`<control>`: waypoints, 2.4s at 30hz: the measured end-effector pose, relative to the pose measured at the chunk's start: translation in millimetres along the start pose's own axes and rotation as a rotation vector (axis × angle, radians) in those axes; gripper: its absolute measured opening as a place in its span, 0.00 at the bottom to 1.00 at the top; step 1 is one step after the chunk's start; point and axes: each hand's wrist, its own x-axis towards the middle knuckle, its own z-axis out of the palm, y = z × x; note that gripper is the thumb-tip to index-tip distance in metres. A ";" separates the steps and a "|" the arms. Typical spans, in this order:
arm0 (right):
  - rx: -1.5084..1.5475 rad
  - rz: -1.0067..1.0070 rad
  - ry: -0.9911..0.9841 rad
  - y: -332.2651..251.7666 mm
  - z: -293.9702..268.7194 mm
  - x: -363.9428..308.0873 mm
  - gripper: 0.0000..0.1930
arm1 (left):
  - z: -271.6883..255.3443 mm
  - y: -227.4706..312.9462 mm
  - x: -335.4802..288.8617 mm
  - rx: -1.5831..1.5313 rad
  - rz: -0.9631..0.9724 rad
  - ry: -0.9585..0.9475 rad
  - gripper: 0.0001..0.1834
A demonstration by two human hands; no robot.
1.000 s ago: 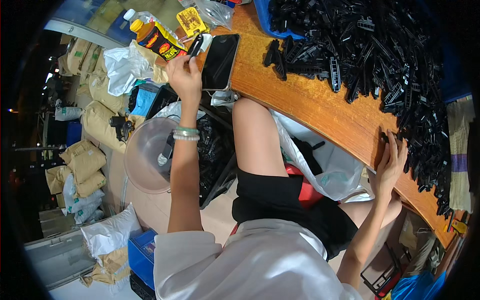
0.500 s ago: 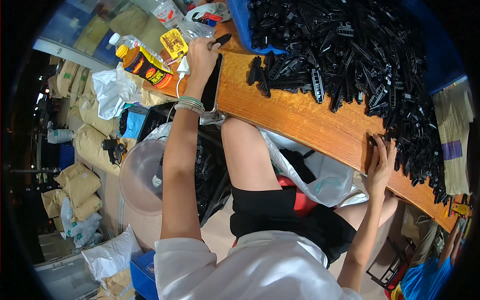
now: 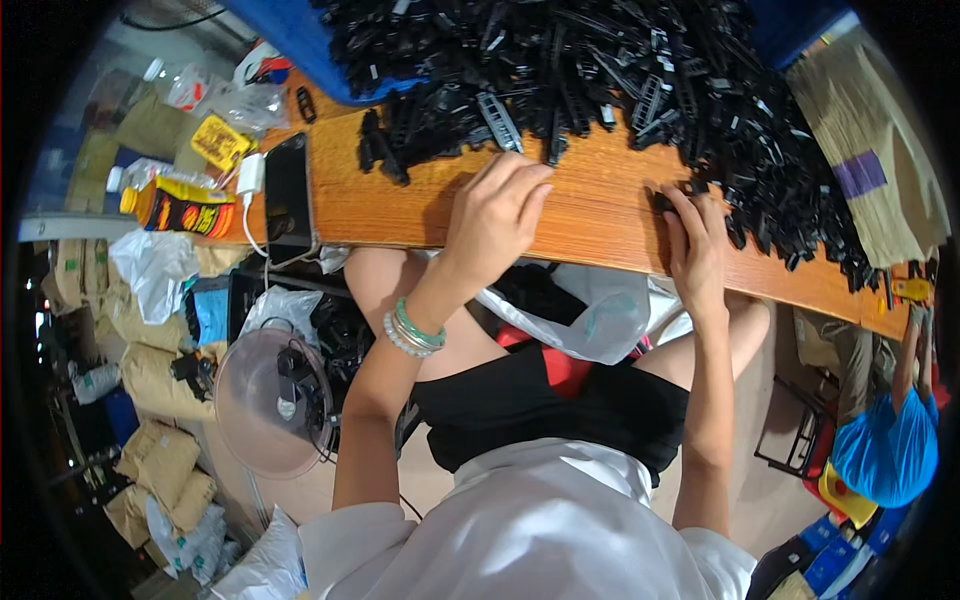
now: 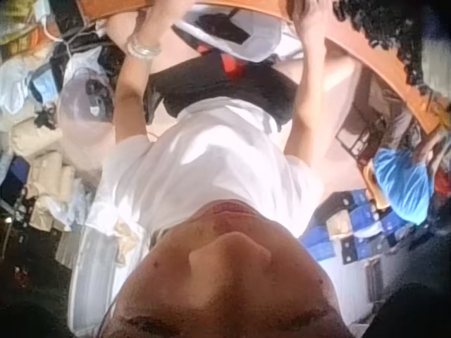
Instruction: The person assembles small black plastic components by snapping pieces together by hand.
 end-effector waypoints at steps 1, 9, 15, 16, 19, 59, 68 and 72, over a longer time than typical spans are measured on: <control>0.001 0.038 -0.011 0.9 -1.6 -2.1 0.17 | 10.9 6.8 2.8 0.002 0.032 0.010 0.05; 0.061 0.073 0.074 4.5 0.5 -8.5 0.18 | 34.0 17.1 7.9 0.228 -0.184 -0.119 0.10; 0.012 0.112 0.073 8.0 -6.4 -10.5 0.16 | 28.8 10.5 -5.0 0.153 0.048 -0.070 0.13; 0.007 0.137 0.078 9.5 -5.7 -12.0 0.16 | 30.7 11.4 -4.8 0.244 0.116 -0.096 0.13; 0.003 0.109 0.127 9.3 -2.3 -10.1 0.16 | 37.4 14.6 -8.4 0.276 0.200 -0.108 0.10; 0.554 0.120 -0.301 -53.0 -23.1 -16.2 0.13 | 21.2 1.7 30.8 -0.026 -0.055 -0.285 0.20; -0.283 0.095 0.058 20.8 -11.1 10.4 0.17 | 37.8 11.8 27.4 0.184 0.215 -0.291 0.16; -0.153 0.055 0.059 11.5 1.5 5.3 0.13 | 37.9 18.7 6.0 0.176 0.251 -0.181 0.14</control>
